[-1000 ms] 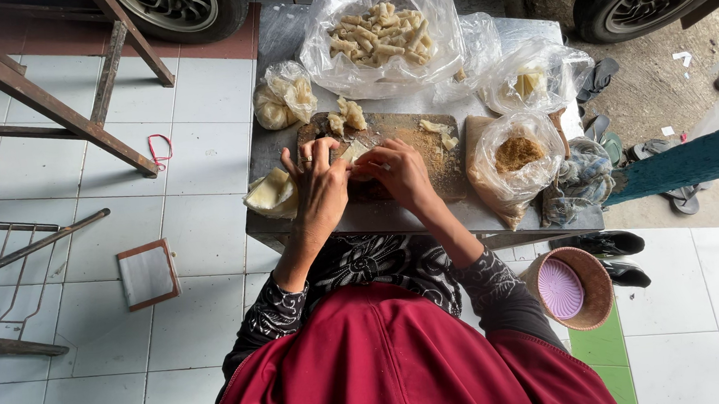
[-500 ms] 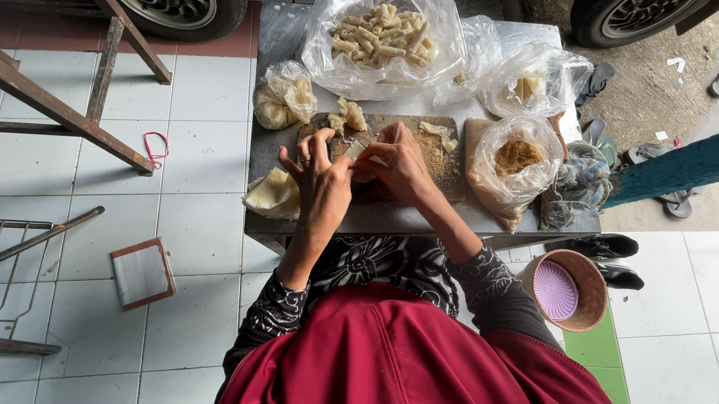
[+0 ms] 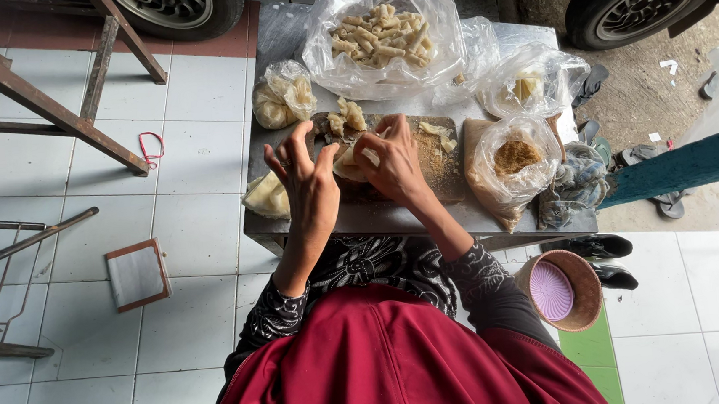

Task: The person sits at a low table and wraps pieces of pale dough around a brown filling taken from a plastic bag, pinching the dough closed by hand and placing the finished wrapped piece into a plastic bag with other finished pieces. They repeat this wrapping cycle continuously, working from a sheet of dough on the cutting board.

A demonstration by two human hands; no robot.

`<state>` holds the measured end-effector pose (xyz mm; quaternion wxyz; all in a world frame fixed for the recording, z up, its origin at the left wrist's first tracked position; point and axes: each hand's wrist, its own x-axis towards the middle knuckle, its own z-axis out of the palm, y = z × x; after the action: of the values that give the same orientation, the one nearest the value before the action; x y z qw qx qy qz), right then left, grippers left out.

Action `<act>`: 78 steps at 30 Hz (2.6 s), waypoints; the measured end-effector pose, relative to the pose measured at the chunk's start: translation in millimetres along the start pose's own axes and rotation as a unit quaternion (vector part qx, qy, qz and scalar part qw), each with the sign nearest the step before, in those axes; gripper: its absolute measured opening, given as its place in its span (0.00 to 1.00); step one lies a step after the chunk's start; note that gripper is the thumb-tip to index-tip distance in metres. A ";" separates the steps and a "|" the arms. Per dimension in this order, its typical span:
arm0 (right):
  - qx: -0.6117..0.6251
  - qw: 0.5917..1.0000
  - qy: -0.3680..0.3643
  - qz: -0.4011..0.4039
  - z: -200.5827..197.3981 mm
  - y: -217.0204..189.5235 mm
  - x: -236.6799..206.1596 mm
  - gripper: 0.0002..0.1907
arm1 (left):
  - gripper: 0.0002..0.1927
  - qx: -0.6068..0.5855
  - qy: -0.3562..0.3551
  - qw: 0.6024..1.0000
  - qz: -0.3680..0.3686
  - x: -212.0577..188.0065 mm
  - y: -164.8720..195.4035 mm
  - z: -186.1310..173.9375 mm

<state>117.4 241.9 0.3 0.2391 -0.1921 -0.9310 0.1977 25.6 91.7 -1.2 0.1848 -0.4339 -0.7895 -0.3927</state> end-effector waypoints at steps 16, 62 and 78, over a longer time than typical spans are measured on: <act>-0.025 0.999 -0.028 -0.013 -5.6 8.3 -6.7 0.13 | 0.02 0.070 -0.108 0.990 0.052 8.3 1.4 16.9; -0.033 0.998 -0.030 0.049 -3.8 8.9 -0.3 0.12 | 0.02 0.060 -0.141 0.986 0.067 25.6 -8.1 21.8; 0.016 0.999 -0.010 0.026 -14.0 16.7 0.1 0.17 | 0.03 0.038 -0.101 0.990 0.091 14.8 -4.0 17.3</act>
<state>129.0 260.0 4.0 0.2272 -0.2103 -0.9249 0.2208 14.9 111.9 -4.5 0.1558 -0.5340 -0.7756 -0.2983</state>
